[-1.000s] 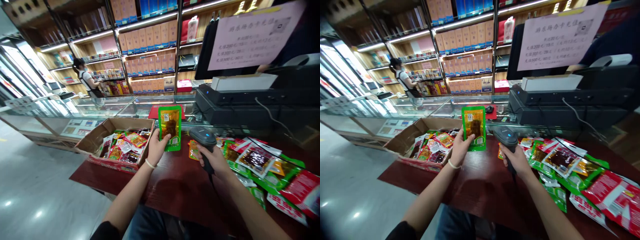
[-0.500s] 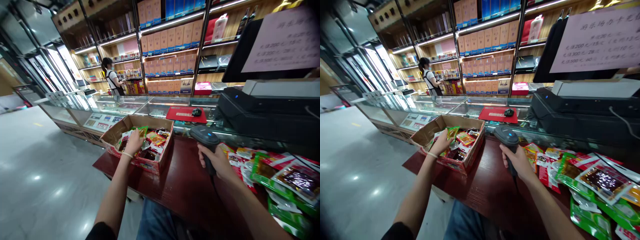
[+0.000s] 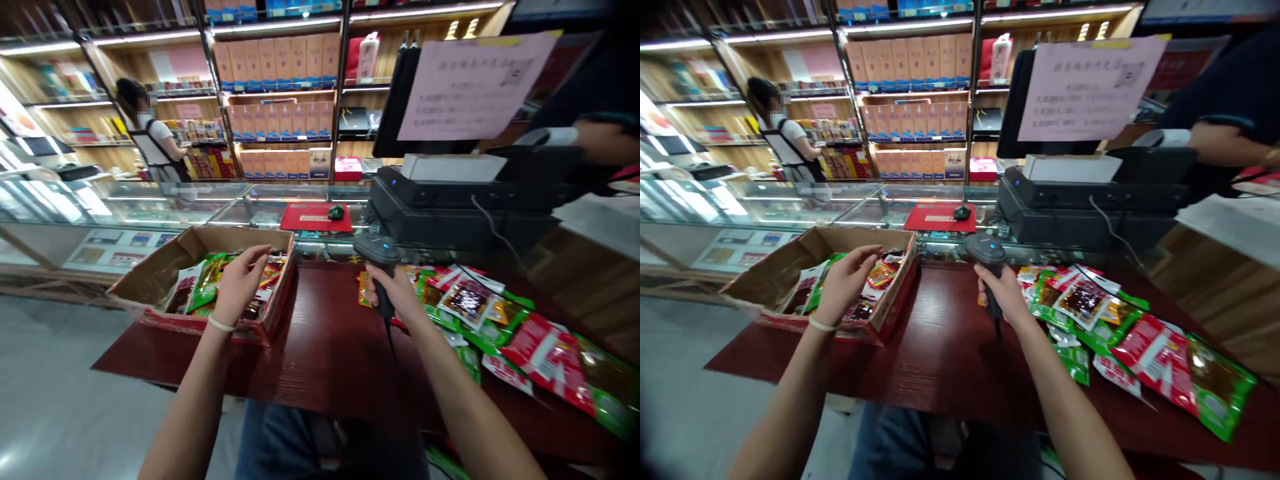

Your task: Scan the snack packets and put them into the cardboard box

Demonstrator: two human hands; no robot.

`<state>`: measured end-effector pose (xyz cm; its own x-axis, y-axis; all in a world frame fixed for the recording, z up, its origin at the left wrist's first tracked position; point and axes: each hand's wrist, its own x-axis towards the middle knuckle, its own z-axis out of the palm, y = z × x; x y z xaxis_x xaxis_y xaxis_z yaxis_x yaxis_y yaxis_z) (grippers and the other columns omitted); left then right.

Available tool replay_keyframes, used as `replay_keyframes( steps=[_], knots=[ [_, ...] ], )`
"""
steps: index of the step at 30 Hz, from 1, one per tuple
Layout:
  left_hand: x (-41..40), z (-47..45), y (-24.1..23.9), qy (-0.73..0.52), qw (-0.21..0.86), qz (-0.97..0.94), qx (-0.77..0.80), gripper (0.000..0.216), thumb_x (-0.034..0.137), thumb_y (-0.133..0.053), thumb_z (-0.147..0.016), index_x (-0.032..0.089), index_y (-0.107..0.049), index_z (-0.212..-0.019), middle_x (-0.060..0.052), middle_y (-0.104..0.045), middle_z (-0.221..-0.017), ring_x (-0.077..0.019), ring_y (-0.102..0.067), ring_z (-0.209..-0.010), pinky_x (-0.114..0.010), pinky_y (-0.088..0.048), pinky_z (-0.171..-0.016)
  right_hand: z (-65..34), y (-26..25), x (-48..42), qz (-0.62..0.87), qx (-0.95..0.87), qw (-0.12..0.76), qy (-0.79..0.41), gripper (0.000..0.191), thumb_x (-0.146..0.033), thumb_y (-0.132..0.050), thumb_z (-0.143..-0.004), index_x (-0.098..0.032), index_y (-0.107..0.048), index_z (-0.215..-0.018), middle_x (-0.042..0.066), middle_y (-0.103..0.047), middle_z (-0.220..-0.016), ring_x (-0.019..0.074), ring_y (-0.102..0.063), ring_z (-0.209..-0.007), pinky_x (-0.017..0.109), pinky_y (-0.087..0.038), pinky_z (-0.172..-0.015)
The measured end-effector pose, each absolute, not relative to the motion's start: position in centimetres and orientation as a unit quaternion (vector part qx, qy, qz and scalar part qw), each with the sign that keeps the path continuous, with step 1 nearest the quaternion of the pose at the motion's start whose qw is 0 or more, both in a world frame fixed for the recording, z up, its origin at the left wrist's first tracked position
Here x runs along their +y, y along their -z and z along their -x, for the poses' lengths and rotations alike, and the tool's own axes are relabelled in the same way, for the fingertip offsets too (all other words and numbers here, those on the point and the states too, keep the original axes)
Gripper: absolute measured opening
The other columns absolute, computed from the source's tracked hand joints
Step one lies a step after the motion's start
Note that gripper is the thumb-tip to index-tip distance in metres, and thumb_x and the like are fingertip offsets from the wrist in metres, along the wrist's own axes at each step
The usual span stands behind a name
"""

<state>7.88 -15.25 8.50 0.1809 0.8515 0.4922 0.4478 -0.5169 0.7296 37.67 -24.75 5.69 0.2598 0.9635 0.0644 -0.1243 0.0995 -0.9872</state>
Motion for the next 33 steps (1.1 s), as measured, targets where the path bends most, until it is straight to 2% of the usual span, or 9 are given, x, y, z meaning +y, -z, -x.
replay_keyframes(
  steps=[6, 13, 15, 18, 20, 23, 28, 31, 33],
  knots=[
    [-18.4, -17.7, -8.3, -0.434, 0.293, -0.796, 0.304, 0.030, 0.036, -0.052, -0.090, 0.023, -0.067, -0.112, -0.005, -0.071, -0.112, -0.0202, -0.066, -0.100, -0.033, -0.052, -0.089, -43.0, -4.8, -25.8, 0.547, -0.371, 0.631, -0.406, 0.036, -0.050, -0.072, -0.074, -0.022, -0.050, -0.072, -0.005, -0.052, -0.052, 0.0089, -0.046, -0.036, 0.021, -0.040, -0.034],
    [-16.6, -27.7, 0.2, -0.334, 0.383, -0.796, 0.329, 0.028, 0.030, -0.057, -0.086, 0.019, -0.065, -0.110, -0.008, -0.071, -0.105, -0.0199, -0.067, -0.092, -0.032, -0.051, -0.085, -46.9, -1.7, -26.6, 0.579, -0.325, 0.646, -0.377, 0.037, -0.052, -0.071, -0.073, -0.024, -0.049, -0.080, -0.007, -0.053, -0.051, 0.0090, -0.045, -0.035, 0.020, -0.038, -0.032],
    [-16.1, -29.5, 2.6, -0.290, 0.338, -0.817, 0.365, 0.035, 0.034, -0.060, -0.083, 0.015, -0.063, -0.113, -0.013, -0.069, -0.104, -0.0229, -0.065, -0.094, -0.035, -0.050, -0.086, -47.1, -1.2, -26.7, 0.580, -0.317, 0.648, -0.379, 0.037, -0.052, -0.072, -0.073, -0.023, -0.049, -0.080, -0.007, -0.052, -0.051, 0.0086, -0.045, -0.035, 0.020, -0.037, -0.031],
    [-15.9, -31.4, 4.8, -0.215, 0.215, -0.850, 0.430, 0.053, 0.053, -0.062, -0.079, 0.010, -0.062, -0.108, -0.020, -0.064, -0.104, -0.0310, -0.059, -0.104, -0.041, -0.045, -0.091, -47.2, -0.9, -26.7, 0.574, -0.306, 0.654, -0.386, 0.038, -0.052, -0.072, -0.071, -0.023, -0.050, -0.080, -0.007, -0.053, -0.051, 0.0086, -0.046, -0.034, 0.020, -0.037, -0.031],
    [-16.1, -32.2, 5.4, -0.179, 0.152, -0.856, 0.461, 0.064, 0.065, -0.059, -0.076, 0.008, -0.061, -0.106, -0.022, -0.061, -0.105, -0.0346, -0.057, -0.107, -0.043, -0.043, -0.091, -47.3, -0.9, -26.6, 0.573, -0.302, 0.656, -0.388, 0.038, -0.052, -0.073, -0.071, -0.022, -0.051, -0.080, -0.007, -0.053, -0.051, 0.0087, -0.046, -0.034, 0.020, -0.037, -0.031],
    [-16.3, -32.9, 5.2, -0.137, 0.108, -0.859, 0.482, 0.069, 0.070, -0.055, -0.075, 0.008, -0.058, -0.105, -0.023, -0.060, -0.107, -0.0351, -0.056, -0.106, -0.040, -0.043, -0.088, -47.3, -0.9, -26.5, 0.575, -0.299, 0.655, -0.388, 0.037, -0.051, -0.074, -0.071, -0.022, -0.052, -0.078, -0.007, -0.053, -0.050, 0.0082, -0.046, -0.033, 0.020, -0.038, -0.031],
    [-15.2, -32.9, 4.4, -0.078, 0.138, -0.872, 0.463, 0.057, 0.061, -0.062, -0.075, 0.010, -0.059, -0.100, -0.023, -0.062, -0.107, -0.0339, -0.060, -0.104, -0.038, -0.045, -0.085, -46.8, -0.8, -26.3, 0.575, -0.303, 0.653, -0.389, 0.036, -0.050, -0.074, -0.072, -0.022, -0.054, -0.083, -0.007, -0.054, -0.051, 0.0088, -0.046, -0.034, 0.020, -0.039, -0.031],
    [-14.4, -32.2, 4.4, -0.076, 0.195, -0.870, 0.446, 0.040, 0.046, -0.069, -0.074, 0.014, -0.060, -0.096, -0.020, -0.065, -0.104, -0.0317, -0.062, -0.099, -0.036, -0.045, -0.083, -46.2, -0.9, -26.3, 0.576, -0.309, 0.646, -0.394, 0.036, -0.050, -0.074, -0.071, -0.023, -0.052, -0.082, -0.008, -0.053, -0.050, 0.0090, -0.046, -0.034, 0.020, -0.038, -0.031],
    [-14.0, -31.5, 4.6, -0.081, 0.247, -0.857, 0.445, 0.037, 0.036, -0.069, -0.074, 0.014, -0.058, -0.102, -0.018, -0.067, -0.101, -0.0300, -0.065, -0.093, -0.034, -0.046, -0.078, -45.7, -0.9, -26.3, 0.577, -0.311, 0.644, -0.395, 0.036, -0.049, -0.075, -0.071, -0.023, -0.051, -0.080, -0.008, -0.052, -0.049, 0.0086, -0.045, -0.033, 0.020, -0.038, -0.031]
  ],
)
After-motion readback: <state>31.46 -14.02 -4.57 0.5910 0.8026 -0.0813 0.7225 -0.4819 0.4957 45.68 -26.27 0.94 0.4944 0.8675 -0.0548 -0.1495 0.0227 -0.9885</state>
